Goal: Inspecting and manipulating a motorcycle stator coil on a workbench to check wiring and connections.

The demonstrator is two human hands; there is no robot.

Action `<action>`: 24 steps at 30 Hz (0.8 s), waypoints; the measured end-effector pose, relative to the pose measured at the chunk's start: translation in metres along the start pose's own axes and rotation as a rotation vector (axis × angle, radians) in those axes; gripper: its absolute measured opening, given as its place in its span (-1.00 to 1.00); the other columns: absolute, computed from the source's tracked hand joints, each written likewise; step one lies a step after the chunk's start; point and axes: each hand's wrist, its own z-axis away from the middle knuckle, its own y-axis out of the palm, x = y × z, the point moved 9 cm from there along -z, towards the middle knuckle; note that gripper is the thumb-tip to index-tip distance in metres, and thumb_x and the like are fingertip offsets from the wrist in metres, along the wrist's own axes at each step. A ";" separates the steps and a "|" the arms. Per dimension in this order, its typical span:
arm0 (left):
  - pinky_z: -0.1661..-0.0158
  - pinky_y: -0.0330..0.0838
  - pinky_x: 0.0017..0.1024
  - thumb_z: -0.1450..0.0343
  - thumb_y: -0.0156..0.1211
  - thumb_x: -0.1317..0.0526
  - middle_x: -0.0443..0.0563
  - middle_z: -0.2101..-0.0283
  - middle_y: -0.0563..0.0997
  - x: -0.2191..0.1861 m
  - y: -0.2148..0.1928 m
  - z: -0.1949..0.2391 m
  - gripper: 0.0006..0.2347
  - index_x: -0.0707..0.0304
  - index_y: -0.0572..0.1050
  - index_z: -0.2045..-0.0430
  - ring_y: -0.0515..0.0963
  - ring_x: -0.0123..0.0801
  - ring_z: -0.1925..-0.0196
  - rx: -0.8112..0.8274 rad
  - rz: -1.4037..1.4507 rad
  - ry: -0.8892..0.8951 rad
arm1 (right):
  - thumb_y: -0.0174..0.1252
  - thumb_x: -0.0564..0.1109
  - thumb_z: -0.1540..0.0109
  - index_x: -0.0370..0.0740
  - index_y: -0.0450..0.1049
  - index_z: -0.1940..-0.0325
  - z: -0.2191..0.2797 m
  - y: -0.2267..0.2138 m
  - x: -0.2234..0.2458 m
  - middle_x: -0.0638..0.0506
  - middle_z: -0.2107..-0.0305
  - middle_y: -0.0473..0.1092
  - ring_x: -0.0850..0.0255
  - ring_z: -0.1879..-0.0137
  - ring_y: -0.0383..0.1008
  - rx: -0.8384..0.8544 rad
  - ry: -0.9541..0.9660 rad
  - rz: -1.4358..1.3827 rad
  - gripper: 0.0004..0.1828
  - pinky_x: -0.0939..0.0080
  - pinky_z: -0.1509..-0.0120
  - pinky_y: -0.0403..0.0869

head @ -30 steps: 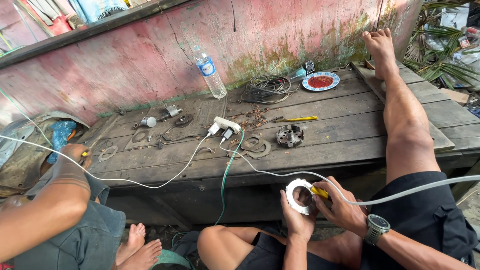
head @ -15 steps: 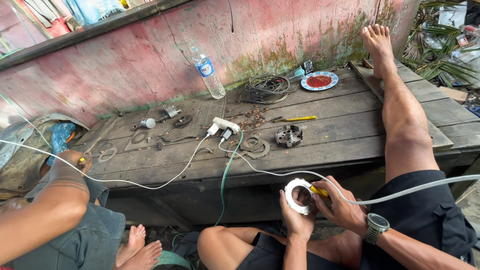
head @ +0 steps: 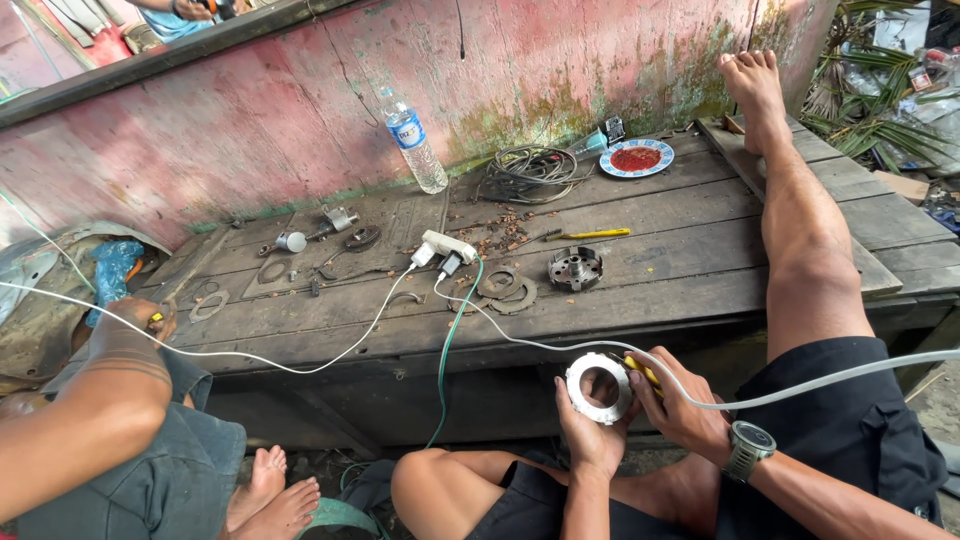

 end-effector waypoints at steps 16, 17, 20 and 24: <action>0.02 0.49 0.02 -0.45 -0.11 -0.14 0.33 0.01 0.59 0.014 -0.007 -0.018 -0.52 0.25 0.51 -0.01 0.58 0.02 -0.01 0.092 -0.018 -0.057 | 0.06 0.00 -0.34 -0.09 0.44 -0.08 -0.006 -0.010 -0.002 0.11 0.21 0.50 0.17 0.23 0.58 -0.054 -0.004 0.021 -0.73 0.18 0.20 0.46; 0.02 0.49 0.02 -0.45 -0.11 -0.14 0.33 0.01 0.59 0.016 -0.011 -0.024 -0.52 0.25 0.51 -0.01 0.58 0.02 -0.01 0.086 -0.021 -0.064 | 0.06 0.00 -0.34 -0.09 0.44 -0.08 -0.008 -0.011 -0.004 0.11 0.21 0.50 0.17 0.23 0.58 -0.053 0.004 0.022 -0.73 0.18 0.20 0.46; -0.01 0.47 0.11 -0.44 -0.07 -0.14 0.26 0.02 0.61 0.024 -0.011 -0.033 -0.50 0.28 0.52 -0.02 0.57 -0.04 -0.02 0.130 0.044 -0.098 | 0.09 -0.06 -0.33 -0.10 0.43 -0.10 -0.010 -0.012 -0.006 0.10 0.19 0.50 0.17 0.11 0.58 -0.072 0.005 0.014 -0.73 0.23 0.06 0.45; -0.01 0.50 0.02 -0.43 0.08 -0.23 0.17 0.08 0.60 0.017 -0.002 -0.018 -0.54 0.18 0.57 0.14 0.59 0.03 0.00 0.000 -0.014 -0.028 | 0.20 0.01 -0.25 0.00 0.48 -0.02 -0.007 -0.014 -0.011 -0.04 0.38 0.43 -0.12 0.30 0.56 -0.113 0.034 -0.031 -0.73 -0.03 0.27 0.52</action>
